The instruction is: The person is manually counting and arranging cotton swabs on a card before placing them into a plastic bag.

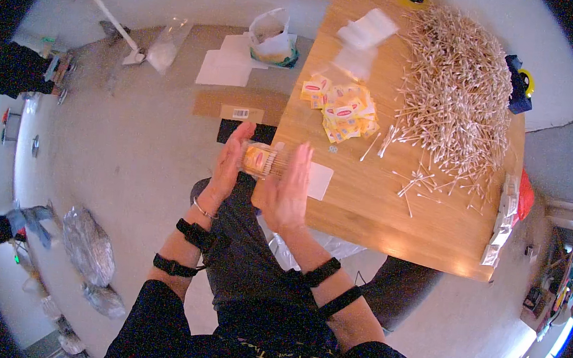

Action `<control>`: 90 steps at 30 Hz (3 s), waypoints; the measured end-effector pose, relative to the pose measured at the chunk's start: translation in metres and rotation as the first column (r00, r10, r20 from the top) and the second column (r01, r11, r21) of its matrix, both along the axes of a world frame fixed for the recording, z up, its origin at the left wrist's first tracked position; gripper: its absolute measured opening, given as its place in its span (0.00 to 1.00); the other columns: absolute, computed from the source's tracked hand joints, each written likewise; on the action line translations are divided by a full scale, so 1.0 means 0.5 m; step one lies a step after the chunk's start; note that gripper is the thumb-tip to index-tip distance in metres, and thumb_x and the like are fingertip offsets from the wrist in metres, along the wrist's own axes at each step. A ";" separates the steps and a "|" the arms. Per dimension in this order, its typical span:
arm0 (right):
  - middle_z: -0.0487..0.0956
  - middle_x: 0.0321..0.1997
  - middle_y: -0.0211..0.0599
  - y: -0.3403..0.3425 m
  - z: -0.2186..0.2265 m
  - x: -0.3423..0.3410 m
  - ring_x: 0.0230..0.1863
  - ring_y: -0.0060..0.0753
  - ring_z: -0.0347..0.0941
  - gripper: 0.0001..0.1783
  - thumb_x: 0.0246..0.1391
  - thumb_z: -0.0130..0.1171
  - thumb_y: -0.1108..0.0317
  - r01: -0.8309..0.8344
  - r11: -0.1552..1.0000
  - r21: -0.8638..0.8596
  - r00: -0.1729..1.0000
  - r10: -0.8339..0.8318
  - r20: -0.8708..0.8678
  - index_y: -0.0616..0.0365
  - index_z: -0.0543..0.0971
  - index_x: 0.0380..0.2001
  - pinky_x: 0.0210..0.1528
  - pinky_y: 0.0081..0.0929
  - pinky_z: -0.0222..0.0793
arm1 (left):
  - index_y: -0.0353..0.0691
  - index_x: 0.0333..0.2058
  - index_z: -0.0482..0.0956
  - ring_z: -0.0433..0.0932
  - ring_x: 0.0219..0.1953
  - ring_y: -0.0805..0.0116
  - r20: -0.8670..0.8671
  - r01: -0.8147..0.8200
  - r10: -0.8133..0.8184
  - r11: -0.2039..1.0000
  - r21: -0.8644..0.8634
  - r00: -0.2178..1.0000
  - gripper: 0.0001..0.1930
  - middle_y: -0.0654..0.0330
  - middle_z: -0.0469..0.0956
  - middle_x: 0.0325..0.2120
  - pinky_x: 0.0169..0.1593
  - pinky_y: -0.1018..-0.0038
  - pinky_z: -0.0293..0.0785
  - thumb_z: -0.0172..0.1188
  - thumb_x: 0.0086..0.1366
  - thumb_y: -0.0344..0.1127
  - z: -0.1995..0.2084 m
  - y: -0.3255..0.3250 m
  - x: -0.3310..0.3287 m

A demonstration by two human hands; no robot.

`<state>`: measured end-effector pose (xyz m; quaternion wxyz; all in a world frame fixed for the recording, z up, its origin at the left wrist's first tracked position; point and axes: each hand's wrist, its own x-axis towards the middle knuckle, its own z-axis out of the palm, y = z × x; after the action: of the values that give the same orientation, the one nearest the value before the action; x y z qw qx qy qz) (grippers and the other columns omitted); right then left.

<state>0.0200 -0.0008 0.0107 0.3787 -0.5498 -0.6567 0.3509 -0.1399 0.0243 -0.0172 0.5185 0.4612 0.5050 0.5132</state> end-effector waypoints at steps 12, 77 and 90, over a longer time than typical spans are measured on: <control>0.43 0.73 0.56 0.067 -0.010 -0.026 0.74 0.47 0.36 0.37 0.64 0.38 0.60 0.043 0.999 0.018 0.871 -0.029 -0.490 0.72 0.42 0.67 0.72 0.34 0.31 | 0.33 0.64 0.55 0.54 0.67 0.63 0.174 -0.005 0.013 0.999 -0.048 0.985 0.33 0.52 0.58 0.64 0.68 0.69 0.48 0.34 0.73 0.55 -0.013 0.022 0.008; 0.48 0.71 0.57 0.061 0.025 -0.068 0.74 0.47 0.41 0.33 0.66 0.35 0.61 -0.148 0.983 -0.104 0.751 0.043 -0.659 0.70 0.45 0.66 0.71 0.35 0.36 | 0.38 0.30 0.78 0.72 0.26 0.80 0.266 -0.384 0.621 0.709 -0.592 0.738 0.10 0.67 0.76 0.25 0.29 0.80 0.67 0.67 0.58 0.37 0.038 -0.049 0.104; 0.49 0.71 0.57 0.059 -0.008 -0.081 0.73 0.47 0.42 0.31 0.66 0.35 0.62 -0.099 0.991 -0.087 0.716 0.011 -0.698 0.69 0.46 0.66 0.71 0.35 0.37 | 0.34 0.39 0.79 0.77 0.35 0.74 0.099 -0.375 0.380 0.925 -0.061 0.920 0.12 0.64 0.79 0.34 0.38 0.75 0.73 0.65 0.59 0.34 -0.035 -0.038 0.087</control>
<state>-0.0206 0.0289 0.0069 0.5540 -0.3790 -0.4604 0.5809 -0.0965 0.0051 -0.0345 0.4462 0.3157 0.5656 0.6175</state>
